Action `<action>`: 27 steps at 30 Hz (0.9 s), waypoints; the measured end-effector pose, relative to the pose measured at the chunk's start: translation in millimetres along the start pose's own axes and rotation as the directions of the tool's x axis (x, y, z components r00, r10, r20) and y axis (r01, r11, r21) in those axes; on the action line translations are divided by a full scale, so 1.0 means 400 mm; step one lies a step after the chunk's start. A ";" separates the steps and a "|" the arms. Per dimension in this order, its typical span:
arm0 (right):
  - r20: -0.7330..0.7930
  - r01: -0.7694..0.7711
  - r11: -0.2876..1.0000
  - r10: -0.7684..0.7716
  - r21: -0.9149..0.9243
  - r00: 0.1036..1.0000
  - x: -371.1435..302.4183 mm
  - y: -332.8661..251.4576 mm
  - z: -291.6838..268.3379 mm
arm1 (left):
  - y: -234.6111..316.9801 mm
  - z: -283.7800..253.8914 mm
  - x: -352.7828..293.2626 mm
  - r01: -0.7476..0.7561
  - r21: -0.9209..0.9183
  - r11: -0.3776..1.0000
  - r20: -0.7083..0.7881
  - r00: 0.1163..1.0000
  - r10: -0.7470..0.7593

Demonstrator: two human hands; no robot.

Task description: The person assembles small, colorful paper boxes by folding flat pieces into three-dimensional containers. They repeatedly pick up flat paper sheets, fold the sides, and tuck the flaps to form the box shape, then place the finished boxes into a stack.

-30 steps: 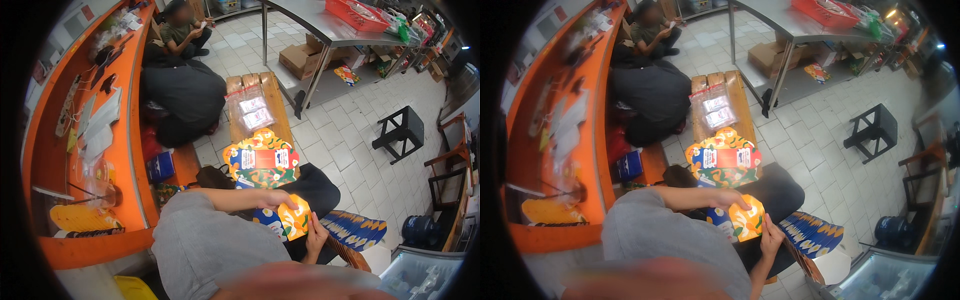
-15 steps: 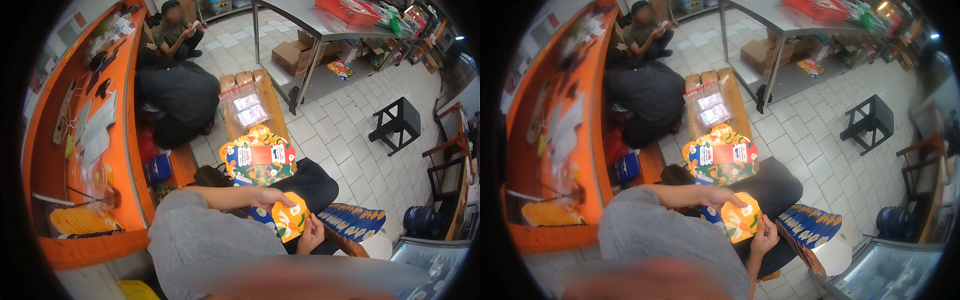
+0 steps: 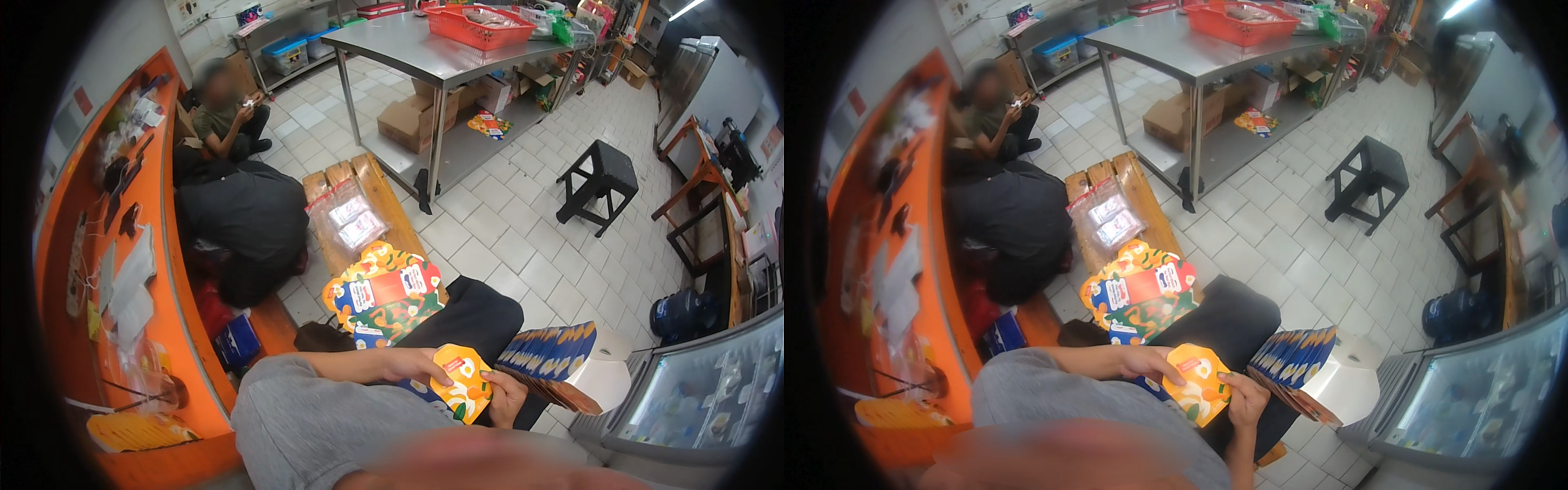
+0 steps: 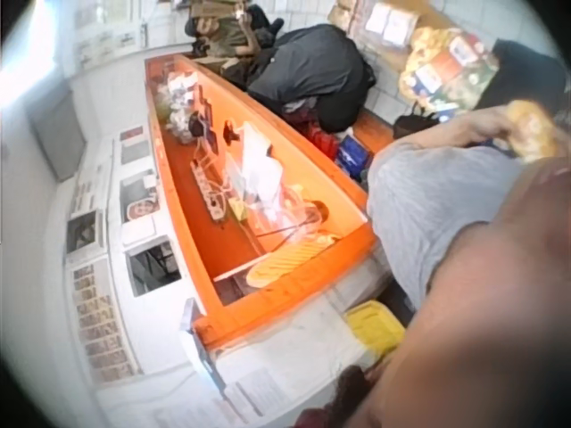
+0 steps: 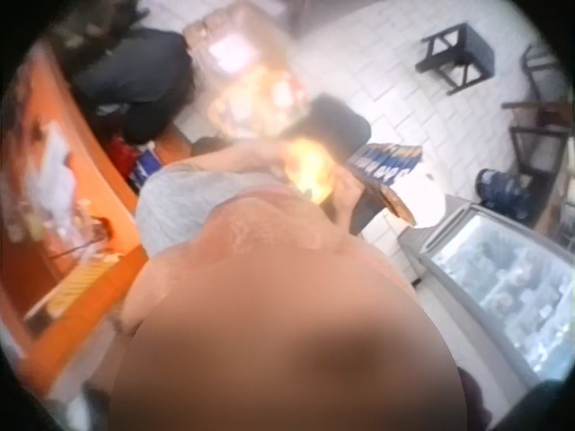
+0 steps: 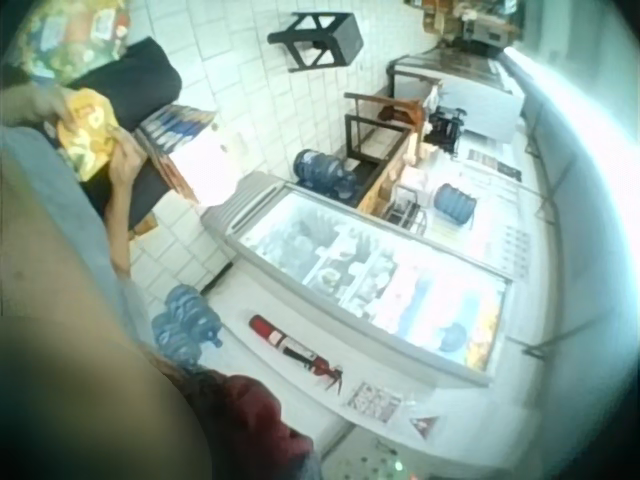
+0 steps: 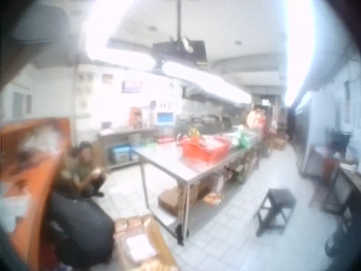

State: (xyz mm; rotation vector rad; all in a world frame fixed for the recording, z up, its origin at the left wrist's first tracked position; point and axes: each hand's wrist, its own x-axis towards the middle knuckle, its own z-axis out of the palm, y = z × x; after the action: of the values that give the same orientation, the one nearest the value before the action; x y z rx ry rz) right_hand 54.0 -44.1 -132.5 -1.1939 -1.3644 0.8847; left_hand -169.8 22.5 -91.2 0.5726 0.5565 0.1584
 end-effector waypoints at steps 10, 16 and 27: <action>0.134 -0.026 0.986 0.049 -0.166 0.990 -0.065 -0.091 0.005 | 0.015 0.000 0.016 0.046 0.038 0.998 0.079 0.996 -0.049; 0.203 -0.363 0.540 0.334 0.759 0.921 -0.090 -0.032 -0.011 | 0.002 -0.002 0.021 0.005 0.161 0.987 0.239 0.970 -0.044; 0.598 -0.636 0.566 0.285 0.525 0.749 0.022 -0.067 -0.024 | 0.049 -0.008 0.042 -0.104 0.329 0.939 0.451 0.890 -0.059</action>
State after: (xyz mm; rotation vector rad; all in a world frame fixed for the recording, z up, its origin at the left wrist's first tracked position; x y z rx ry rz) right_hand 59.2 -42.5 -103.2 -0.7392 -0.8441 1.9945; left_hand -157.1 45.2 -90.3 0.9295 0.1128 -0.0579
